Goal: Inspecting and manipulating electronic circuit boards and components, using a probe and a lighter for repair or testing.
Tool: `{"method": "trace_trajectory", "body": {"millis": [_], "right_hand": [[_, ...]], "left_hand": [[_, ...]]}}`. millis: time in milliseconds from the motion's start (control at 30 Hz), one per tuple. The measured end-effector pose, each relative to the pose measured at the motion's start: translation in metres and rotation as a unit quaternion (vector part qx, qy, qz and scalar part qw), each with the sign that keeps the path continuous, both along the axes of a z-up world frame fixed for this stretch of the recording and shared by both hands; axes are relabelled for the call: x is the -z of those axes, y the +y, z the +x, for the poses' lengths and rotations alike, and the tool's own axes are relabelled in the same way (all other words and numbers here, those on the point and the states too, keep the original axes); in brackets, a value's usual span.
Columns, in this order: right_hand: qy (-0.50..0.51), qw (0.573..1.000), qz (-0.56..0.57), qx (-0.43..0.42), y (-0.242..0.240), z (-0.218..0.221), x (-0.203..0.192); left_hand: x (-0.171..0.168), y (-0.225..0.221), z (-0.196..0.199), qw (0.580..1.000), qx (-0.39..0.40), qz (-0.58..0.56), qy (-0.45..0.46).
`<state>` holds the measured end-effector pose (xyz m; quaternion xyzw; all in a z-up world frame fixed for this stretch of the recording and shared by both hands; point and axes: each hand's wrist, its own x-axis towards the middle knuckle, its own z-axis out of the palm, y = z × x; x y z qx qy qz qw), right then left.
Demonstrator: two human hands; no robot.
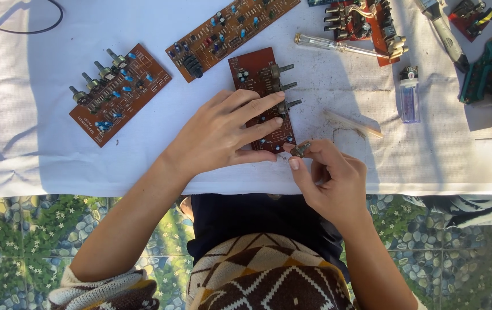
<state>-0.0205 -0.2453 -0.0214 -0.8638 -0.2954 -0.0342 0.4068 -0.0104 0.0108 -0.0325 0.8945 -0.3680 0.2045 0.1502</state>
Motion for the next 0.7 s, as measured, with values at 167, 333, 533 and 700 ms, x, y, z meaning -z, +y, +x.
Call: {"method": "trace_trajectory", "body": {"millis": [167,333,533,700], "right_hand": [[0.001,1.0,0.0,0.005,-0.001,0.0,0.004],[0.001,1.0,0.001,0.001,0.0,0.0,0.002],[0.004,1.0,0.001,0.001,0.0,0.0,0.0],[0.0,1.0,-0.005,0.002,0.001,-0.001,0.001]], "left_hand": [[0.0,0.001,-0.001,1.0,-0.012,0.023,0.008],[-0.003,0.001,-0.001,0.999,-0.013,0.026,0.019],[-0.007,0.001,0.0,0.999,-0.01,0.035,0.02],[-0.011,0.001,0.0,0.999,-0.013,0.038,0.025]]}}
